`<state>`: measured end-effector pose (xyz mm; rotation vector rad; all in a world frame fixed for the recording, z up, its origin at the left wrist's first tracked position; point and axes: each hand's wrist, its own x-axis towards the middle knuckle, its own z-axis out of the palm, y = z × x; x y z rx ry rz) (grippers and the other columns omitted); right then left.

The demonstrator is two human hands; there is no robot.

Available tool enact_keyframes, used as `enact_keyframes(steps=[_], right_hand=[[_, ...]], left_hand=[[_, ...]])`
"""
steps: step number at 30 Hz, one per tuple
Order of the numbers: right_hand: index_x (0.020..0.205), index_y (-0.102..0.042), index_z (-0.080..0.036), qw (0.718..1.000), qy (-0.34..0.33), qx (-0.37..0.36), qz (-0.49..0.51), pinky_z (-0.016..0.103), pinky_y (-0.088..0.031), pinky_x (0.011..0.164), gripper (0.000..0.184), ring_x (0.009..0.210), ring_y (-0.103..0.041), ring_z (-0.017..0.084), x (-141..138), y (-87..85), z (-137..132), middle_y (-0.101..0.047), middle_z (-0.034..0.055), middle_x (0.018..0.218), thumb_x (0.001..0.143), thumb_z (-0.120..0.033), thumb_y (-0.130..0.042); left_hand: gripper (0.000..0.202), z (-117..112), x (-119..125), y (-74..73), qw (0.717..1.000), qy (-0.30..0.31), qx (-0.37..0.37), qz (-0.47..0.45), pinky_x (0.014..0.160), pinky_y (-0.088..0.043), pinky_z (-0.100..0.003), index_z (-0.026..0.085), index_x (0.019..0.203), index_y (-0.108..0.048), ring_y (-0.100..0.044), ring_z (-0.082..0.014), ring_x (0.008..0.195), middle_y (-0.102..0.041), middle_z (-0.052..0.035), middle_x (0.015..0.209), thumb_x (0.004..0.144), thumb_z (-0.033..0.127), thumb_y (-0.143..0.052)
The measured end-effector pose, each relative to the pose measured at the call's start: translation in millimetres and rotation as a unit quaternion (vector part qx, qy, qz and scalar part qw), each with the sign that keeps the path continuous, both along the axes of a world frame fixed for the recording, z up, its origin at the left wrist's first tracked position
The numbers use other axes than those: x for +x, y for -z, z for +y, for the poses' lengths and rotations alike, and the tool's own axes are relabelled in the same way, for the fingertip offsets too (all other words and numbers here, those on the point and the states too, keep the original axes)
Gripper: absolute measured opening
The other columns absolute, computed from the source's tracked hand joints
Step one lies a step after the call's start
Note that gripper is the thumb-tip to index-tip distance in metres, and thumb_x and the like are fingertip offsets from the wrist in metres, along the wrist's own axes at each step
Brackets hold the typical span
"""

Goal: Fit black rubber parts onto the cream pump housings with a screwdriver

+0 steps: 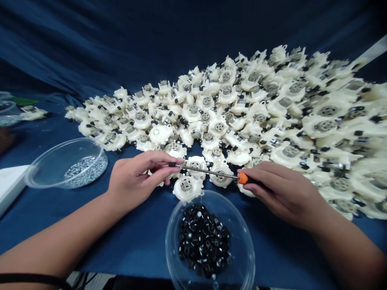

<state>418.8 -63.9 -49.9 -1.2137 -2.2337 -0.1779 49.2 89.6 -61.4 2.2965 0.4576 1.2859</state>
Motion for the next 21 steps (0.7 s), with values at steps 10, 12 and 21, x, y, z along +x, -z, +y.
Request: enact_keyframes(steps=[10,12,21], right_hand=[[0.161,-0.071,-0.025,0.999,0.013,0.002,-0.035,0.033,-0.067,0.076,0.033,0.093,-0.087,0.024,0.2,5.5,-2.0,-0.09,0.0107,0.118,0.13,-0.031,-0.061],[0.16,-0.071,-0.024,0.999,0.012,-0.001,-0.035,0.032,-0.067,0.075,0.033,0.094,-0.088,0.024,0.6,7.4,-2.3,-0.091,0.0111,0.119,0.129,-0.03,-0.061],[0.162,-0.076,-0.026,1.0,-0.003,-0.011,-0.001,0.03,-0.069,0.08,0.039,0.095,-0.088,0.023,-0.9,5.8,-2.8,-0.09,0.0097,0.119,0.124,-0.022,-0.069]], left_hand=[[0.019,2.0,-1.3,2.0,1.0,0.004,-0.005,0.002,0.069,-0.076,-0.019,0.028,0.126,-0.089,-0.088,-0.0097,0.067,-0.099,0.0028,0.116,0.113,0.015,-0.094],[0.019,2.2,-1.8,3.2,1.0,0.001,-0.01,0.003,0.069,-0.076,-0.02,0.028,0.127,-0.089,-0.088,-0.0096,0.067,-0.099,0.0028,0.117,0.113,0.016,-0.095],[0.02,2.7,-0.8,3.8,1.0,0.011,-0.004,0.004,0.069,-0.076,-0.019,0.028,0.128,-0.087,-0.088,-0.0088,0.068,-0.099,0.003,0.12,0.114,0.015,-0.093]])
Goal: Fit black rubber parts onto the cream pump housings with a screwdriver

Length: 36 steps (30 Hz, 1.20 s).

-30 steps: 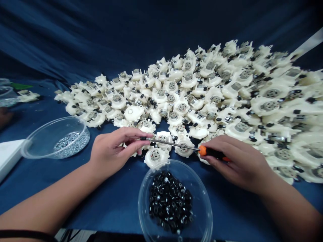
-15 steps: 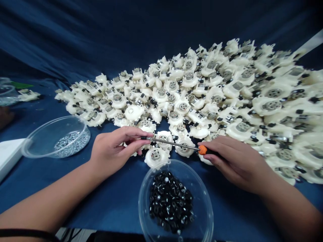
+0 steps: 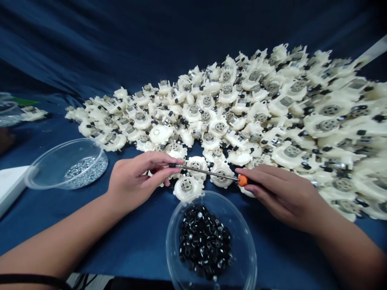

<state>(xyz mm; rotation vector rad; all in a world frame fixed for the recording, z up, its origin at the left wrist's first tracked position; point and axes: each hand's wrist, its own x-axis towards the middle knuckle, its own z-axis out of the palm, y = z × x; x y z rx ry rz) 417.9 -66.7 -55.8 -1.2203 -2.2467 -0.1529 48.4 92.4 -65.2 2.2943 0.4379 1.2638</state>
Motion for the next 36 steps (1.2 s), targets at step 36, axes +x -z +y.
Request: enact_keyframes(steps=[36], right_hand=[[0.143,-0.074,-0.023,0.998,0.015,0.049,-0.047,0.027,-0.069,0.078,0.02,0.09,-0.091,0.02,-3,-7.2,-1,-0.093,0.0081,0.112,0.131,-0.029,-0.058]], left_hand=[[0.017,-3,0,-3.1,1.0,0.006,0.014,0.006,0.061,-0.072,-0.019,0.025,0.125,-0.085,-0.088,-0.0095,0.065,-0.099,0.0013,0.119,0.114,0.015,-0.093]])
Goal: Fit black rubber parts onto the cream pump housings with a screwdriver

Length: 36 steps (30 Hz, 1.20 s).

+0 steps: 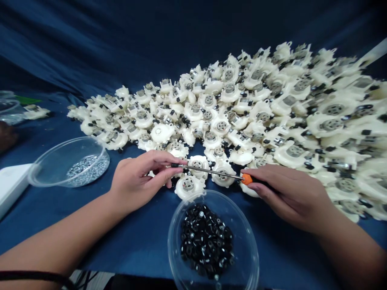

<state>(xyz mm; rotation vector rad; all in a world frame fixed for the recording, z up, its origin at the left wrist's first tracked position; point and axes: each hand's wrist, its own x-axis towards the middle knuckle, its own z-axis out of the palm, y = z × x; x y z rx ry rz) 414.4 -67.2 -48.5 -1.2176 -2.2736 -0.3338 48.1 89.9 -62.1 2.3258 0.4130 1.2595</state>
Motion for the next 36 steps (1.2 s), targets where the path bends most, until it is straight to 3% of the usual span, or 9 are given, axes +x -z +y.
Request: enact_keyframes(steps=[14,23,36], right_hand=[[0.142,-0.076,-0.025,1.0,-0.001,-0.014,0.027,0.028,-0.07,0.075,0.019,0.09,-0.091,0.022,-1.6,-0.8,0.0,-0.092,0.0074,0.111,0.128,-0.027,-0.064],[0.148,-0.084,-0.031,0.997,-0.003,-0.029,0.07,0.033,-0.072,0.076,0.031,0.094,-0.092,0.026,-0.3,-0.8,-2.5,-0.094,0.0057,0.115,0.121,-0.021,-0.074],[0.146,-0.08,-0.029,0.997,0.026,0.004,0.073,0.036,-0.075,0.078,0.027,0.086,-0.091,0.025,2.3,3.4,-6.9,-0.093,0.0072,0.114,0.119,-0.029,-0.082]], left_hand=[[0.016,-2.6,2.0,1.4,0.998,0.02,-0.058,-0.02,0.061,-0.075,-0.025,0.026,0.126,-0.083,-0.087,-0.0124,0.063,-0.099,-0.0012,0.12,0.117,0.015,-0.089],[0.012,-6.0,5.0,-0.6,0.994,0.037,-0.089,-0.043,0.057,-0.076,-0.028,0.027,0.124,-0.083,-0.086,-0.015,0.06,-0.099,-0.0035,0.118,0.118,0.019,-0.089],[0.018,-2.7,4.1,1.1,0.997,0.03,-0.068,-0.033,0.061,-0.077,-0.026,0.026,0.124,-0.084,-0.087,-0.0135,0.062,-0.099,-0.0032,0.12,0.114,0.012,-0.09]])
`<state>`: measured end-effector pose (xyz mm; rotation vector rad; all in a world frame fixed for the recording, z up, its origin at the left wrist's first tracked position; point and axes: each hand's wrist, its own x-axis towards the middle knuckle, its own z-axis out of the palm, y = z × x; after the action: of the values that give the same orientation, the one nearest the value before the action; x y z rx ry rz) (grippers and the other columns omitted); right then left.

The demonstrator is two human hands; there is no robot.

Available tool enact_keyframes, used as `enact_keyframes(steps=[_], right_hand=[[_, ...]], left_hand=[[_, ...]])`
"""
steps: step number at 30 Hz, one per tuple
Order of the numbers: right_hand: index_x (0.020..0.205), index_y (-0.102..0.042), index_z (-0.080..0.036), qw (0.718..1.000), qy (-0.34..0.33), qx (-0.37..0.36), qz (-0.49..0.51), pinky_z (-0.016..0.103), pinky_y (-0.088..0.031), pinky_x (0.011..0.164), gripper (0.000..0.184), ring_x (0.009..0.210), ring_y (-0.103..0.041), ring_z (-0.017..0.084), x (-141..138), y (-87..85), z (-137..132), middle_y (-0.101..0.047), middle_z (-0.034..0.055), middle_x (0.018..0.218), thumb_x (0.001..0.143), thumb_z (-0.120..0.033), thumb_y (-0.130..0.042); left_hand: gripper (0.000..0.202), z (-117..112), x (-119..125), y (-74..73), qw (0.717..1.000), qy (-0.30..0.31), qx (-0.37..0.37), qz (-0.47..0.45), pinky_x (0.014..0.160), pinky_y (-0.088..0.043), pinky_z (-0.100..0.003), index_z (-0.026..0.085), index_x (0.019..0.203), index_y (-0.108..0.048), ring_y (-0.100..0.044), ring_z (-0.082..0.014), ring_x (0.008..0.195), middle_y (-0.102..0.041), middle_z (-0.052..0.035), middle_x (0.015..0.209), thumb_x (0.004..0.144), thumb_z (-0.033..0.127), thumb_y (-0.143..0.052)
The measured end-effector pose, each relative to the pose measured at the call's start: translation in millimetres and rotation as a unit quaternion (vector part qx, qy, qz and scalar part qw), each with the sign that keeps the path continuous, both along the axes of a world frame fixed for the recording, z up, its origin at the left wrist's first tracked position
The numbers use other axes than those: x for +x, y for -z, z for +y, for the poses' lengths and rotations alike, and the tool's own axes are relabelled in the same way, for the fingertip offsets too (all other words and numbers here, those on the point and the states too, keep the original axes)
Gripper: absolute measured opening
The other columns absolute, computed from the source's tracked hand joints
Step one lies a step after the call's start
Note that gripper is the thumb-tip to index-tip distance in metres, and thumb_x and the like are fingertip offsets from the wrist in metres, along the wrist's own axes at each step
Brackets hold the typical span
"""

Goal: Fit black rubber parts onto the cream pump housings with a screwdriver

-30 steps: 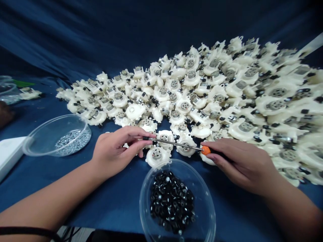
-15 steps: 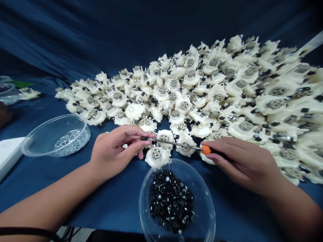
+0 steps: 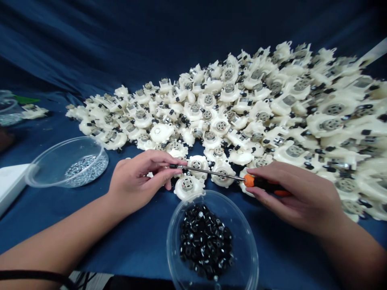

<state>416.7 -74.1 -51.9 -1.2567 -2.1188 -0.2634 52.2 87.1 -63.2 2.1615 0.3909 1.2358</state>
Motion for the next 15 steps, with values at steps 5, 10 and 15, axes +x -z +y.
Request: enact_keyframes(steps=[5,10,15], right_hand=[[0.138,-0.078,-0.03,1.0,-0.007,-0.004,0.014,0.036,-0.076,0.081,0.026,0.09,-0.089,0.025,-4.1,-0.7,1.2,-0.089,0.0064,0.112,0.114,-0.02,-0.083],[0.133,-0.08,-0.029,0.999,-0.021,-0.006,0.024,0.034,-0.074,0.081,0.026,0.089,-0.087,0.023,-7.0,-3.6,4.7,-0.088,0.0053,0.109,0.111,-0.015,-0.083],[0.135,-0.081,-0.029,0.999,-0.04,-0.026,0.006,0.031,-0.072,0.077,0.021,0.09,-0.089,0.023,-4.9,-6.2,6.6,-0.09,0.006,0.113,0.117,-0.019,-0.077]], left_hand=[[0.009,1.4,-1.5,2.5,1.0,-0.018,0.012,0.021,0.057,-0.074,-0.025,0.029,0.124,-0.087,-0.087,-0.0144,0.062,-0.099,-0.001,0.115,0.118,0.025,-0.091],[0.011,1.9,-2.4,4.7,1.0,-0.015,0.017,0.019,0.057,-0.073,-0.024,0.028,0.125,-0.087,-0.087,-0.0136,0.063,-0.099,-0.0017,0.116,0.117,0.023,-0.092],[0.008,0.1,-3.0,2.1,0.999,-0.026,0.024,0.024,0.057,-0.072,-0.024,0.027,0.124,-0.088,-0.086,-0.0135,0.06,-0.099,-0.0029,0.114,0.117,0.025,-0.092]])
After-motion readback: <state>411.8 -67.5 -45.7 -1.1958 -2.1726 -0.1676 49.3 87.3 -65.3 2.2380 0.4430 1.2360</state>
